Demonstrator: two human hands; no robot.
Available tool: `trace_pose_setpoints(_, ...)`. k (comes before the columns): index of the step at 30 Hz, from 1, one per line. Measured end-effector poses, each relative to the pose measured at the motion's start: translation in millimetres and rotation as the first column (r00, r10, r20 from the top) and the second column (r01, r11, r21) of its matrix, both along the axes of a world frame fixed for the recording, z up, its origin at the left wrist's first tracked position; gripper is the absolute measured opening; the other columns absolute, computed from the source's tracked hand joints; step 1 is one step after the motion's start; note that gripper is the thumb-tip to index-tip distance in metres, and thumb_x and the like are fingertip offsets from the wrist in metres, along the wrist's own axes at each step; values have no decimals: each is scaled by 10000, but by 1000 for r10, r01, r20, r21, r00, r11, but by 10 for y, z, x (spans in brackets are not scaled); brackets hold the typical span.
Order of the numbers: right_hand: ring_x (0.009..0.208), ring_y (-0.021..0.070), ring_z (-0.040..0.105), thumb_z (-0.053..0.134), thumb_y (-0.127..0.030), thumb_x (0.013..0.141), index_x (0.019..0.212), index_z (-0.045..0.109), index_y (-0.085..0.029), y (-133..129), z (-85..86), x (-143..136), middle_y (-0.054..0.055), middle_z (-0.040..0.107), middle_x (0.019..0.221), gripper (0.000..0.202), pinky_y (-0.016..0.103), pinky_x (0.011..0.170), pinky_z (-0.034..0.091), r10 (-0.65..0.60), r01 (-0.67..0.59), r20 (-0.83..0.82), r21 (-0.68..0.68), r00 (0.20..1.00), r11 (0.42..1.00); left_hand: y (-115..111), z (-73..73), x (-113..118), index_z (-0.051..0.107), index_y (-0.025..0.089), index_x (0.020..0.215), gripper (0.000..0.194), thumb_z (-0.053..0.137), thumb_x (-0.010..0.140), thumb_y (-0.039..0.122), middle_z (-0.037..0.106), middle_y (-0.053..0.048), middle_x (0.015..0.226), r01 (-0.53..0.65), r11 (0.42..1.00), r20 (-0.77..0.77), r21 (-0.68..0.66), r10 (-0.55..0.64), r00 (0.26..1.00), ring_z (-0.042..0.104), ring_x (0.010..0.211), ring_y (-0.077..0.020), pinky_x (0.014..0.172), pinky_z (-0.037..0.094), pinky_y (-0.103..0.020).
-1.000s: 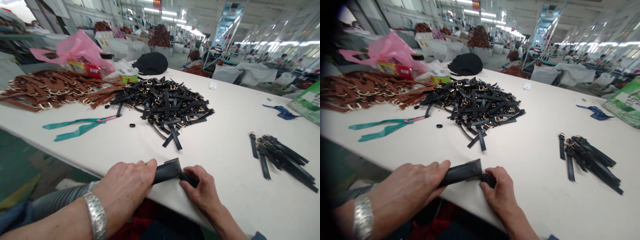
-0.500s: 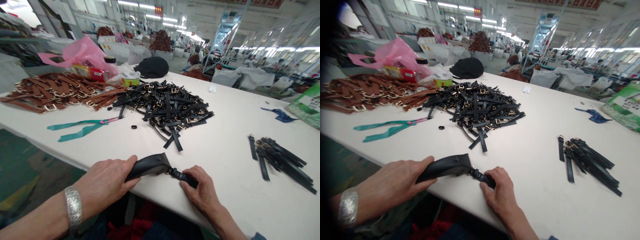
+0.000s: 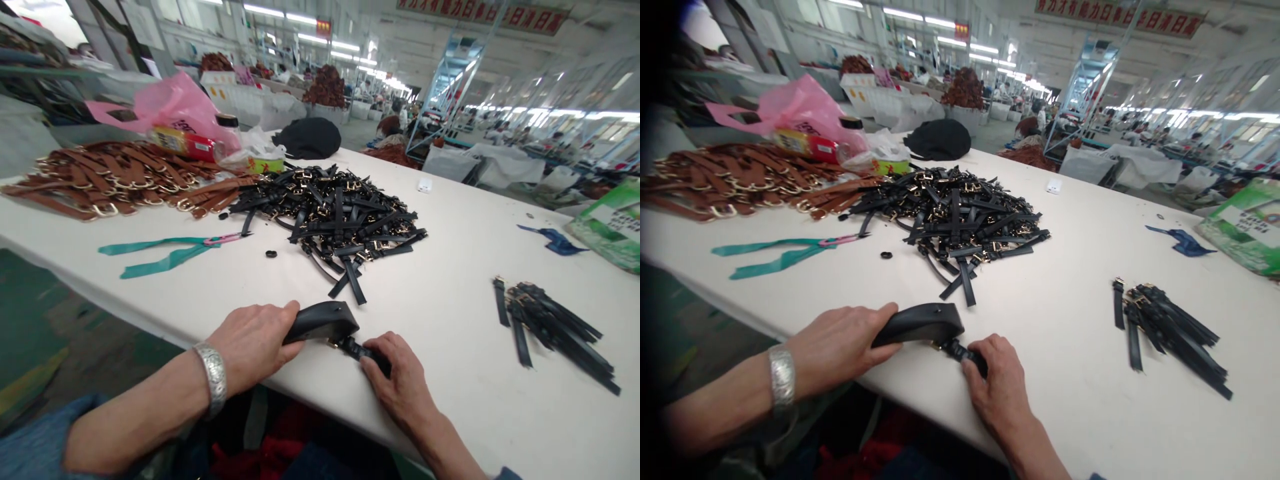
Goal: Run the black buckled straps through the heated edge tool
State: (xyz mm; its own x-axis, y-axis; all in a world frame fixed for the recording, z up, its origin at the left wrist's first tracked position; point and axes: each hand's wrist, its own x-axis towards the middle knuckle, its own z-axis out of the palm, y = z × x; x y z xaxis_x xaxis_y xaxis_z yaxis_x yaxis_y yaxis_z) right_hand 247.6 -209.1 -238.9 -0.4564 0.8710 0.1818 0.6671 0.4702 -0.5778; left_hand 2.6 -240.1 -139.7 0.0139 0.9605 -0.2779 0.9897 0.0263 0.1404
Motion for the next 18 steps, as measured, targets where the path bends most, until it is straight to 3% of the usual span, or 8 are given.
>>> trace_pose_setpoints(4,773,184,564,578,-133,777,835,619,-220,-47,47,-54,26,598,825,113,307,703,455,-24,24,9,-14,1000,1000,-121,-55,-257,593,211,1007,299,477,854,439,704,-113,839,3,1000,-42,8,-2,999,674,787,-302,669,479,-373)
trace_pose_setpoints(8,791,176,580,520,-81,805,831,616,-214,-120,15,-71,43,610,853,166,292,704,468,35,-30,-37,114,999,993,-250,-39,-431,583,229,1020,330,472,855,492,698,-89,795,-22,999,-22,43,23,1000,670,761,-300,657,464,-380)
trace_pose_setpoints(13,804,170,595,536,-120,859,922,653,-228,-175,-59,21,55,645,889,171,285,691,493,194,-175,-99,172,976,969,-356,-9,-351,606,249,927,243,483,841,441,707,-65,771,30,997,47,-74,-27,999,673,746,-285,640,443,-365)
trace_pose_setpoints(18,813,165,609,561,-118,831,908,659,-231,-173,-43,58,49,649,898,168,283,706,506,200,-185,-172,100,965,978,-369,-4,-216,595,244,935,202,461,869,380,721,-62,796,72,992,20,-102,-70,997,690,750,-295,642,458,-381)
